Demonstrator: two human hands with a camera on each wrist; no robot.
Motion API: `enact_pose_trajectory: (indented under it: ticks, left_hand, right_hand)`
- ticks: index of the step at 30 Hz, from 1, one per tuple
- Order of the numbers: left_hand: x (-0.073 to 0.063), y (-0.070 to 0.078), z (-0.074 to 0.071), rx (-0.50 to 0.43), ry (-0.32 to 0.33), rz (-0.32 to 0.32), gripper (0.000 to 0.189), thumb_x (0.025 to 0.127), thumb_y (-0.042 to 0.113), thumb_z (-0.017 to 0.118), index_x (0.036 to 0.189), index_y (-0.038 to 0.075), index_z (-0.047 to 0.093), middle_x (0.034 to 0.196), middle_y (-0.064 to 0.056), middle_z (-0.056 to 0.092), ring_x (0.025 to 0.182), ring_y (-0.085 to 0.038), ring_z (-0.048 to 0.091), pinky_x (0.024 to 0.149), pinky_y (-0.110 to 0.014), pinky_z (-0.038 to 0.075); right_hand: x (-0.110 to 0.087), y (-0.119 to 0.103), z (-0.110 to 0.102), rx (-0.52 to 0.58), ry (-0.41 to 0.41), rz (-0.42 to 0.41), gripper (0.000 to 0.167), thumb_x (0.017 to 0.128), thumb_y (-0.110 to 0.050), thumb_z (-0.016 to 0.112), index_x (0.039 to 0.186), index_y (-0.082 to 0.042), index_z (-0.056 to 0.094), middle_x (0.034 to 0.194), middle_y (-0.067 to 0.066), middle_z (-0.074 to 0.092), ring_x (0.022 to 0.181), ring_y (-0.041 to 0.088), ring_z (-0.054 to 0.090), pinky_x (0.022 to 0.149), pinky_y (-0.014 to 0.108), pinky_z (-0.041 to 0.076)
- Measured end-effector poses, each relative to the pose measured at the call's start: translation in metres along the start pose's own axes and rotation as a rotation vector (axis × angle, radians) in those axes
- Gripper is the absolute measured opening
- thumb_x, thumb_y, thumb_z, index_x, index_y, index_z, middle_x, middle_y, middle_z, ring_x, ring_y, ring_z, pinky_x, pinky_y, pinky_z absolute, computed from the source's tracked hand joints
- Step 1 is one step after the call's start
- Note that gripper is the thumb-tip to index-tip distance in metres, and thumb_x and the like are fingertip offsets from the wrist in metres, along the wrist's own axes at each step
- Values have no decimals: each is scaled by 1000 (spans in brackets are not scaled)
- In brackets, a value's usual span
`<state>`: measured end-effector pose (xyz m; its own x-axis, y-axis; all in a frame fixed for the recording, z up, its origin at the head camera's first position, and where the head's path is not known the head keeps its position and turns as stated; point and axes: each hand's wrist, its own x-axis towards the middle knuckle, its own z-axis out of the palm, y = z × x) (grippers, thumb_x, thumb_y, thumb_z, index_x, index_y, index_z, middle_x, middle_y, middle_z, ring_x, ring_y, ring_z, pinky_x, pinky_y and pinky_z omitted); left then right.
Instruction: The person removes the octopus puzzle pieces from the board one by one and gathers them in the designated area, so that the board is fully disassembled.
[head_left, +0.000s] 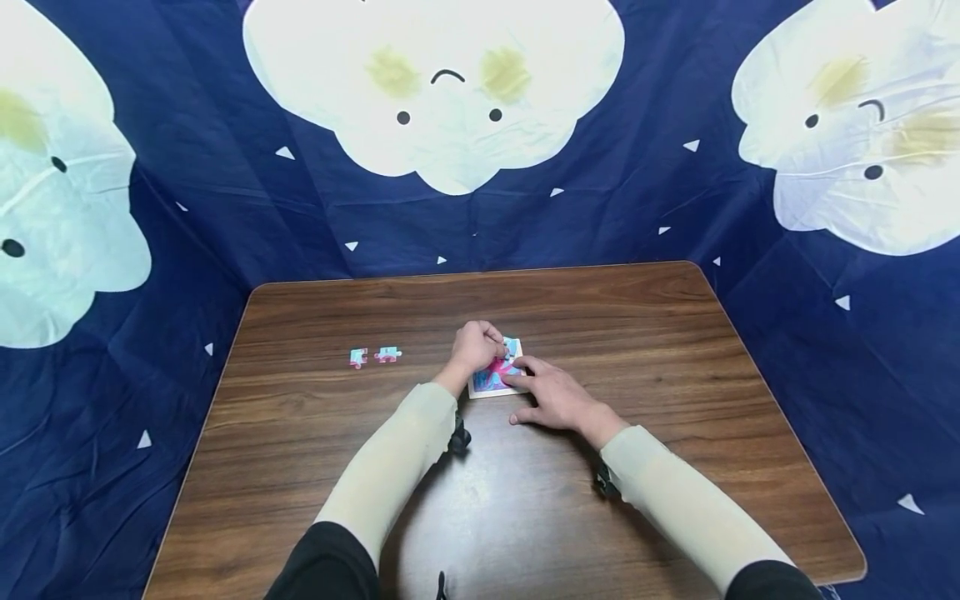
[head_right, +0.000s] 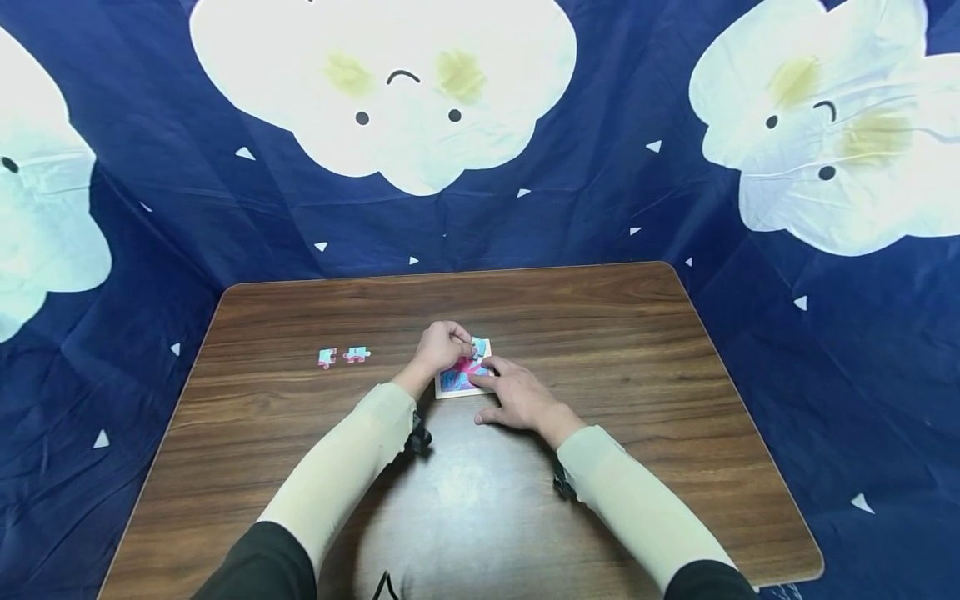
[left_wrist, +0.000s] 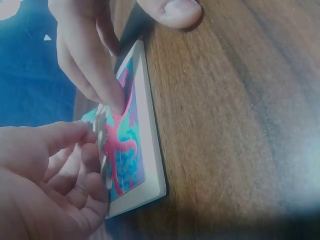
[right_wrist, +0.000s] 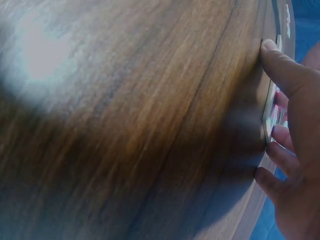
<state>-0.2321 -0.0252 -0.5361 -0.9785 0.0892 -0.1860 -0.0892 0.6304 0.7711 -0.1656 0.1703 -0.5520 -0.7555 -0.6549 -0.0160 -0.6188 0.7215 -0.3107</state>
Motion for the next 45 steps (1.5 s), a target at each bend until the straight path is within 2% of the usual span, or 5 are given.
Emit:
enact_pose_trajectory:
  ticks: [6, 14, 21, 35, 45]
  left_hand:
    - [2, -1, -1, -52, -44, 7, 29, 84, 13, 79, 113, 12, 76, 95, -5, 79, 92, -17, 74, 92, -36, 54]
    - [-1, -4, -12, -187, -85, 28, 28, 86, 10, 77, 113, 7, 74, 91, -9, 78, 79, -20, 73, 68, -28, 55]
    - [-6, -15, -36, -361, -90, 19, 22, 93, 7, 73, 113, 0, 72, 91, -18, 76, 82, -37, 75, 76, -48, 61]
    - [-13, -53, -95, -396, -82, 4, 22, 96, 4, 68, 113, -9, 71, 87, -17, 75, 74, -22, 72, 70, -36, 62]
    - [-11, -71, -119, -212, -53, -16, 22, 91, 4, 71, 111, -4, 72, 88, -18, 76, 71, -20, 71, 63, -37, 59]
  right_hand:
    - [1, 1, 1, 23, -17, 8, 74, 83, -56, 79, 147, -23, 58, 152, 12, 46, 137, 33, 50, 112, 49, 43]
    - [1, 0, 1, 33, -18, 7, 73, 84, -54, 80, 147, -23, 58, 152, 11, 46, 136, 31, 50, 111, 48, 43]
    - [2, 1, 1, 41, -33, 28, 75, 84, -55, 79, 148, -25, 57, 151, 8, 45, 136, 30, 49, 112, 48, 42]
    - [-3, 3, -4, 25, -18, 56, 74, 84, -56, 80, 148, -26, 57, 153, 9, 46, 137, 31, 50, 111, 46, 44]
    - [-4, 3, -4, 41, -27, 64, 74, 84, -55, 79, 148, -25, 57, 153, 9, 45, 137, 31, 49, 111, 48, 43]
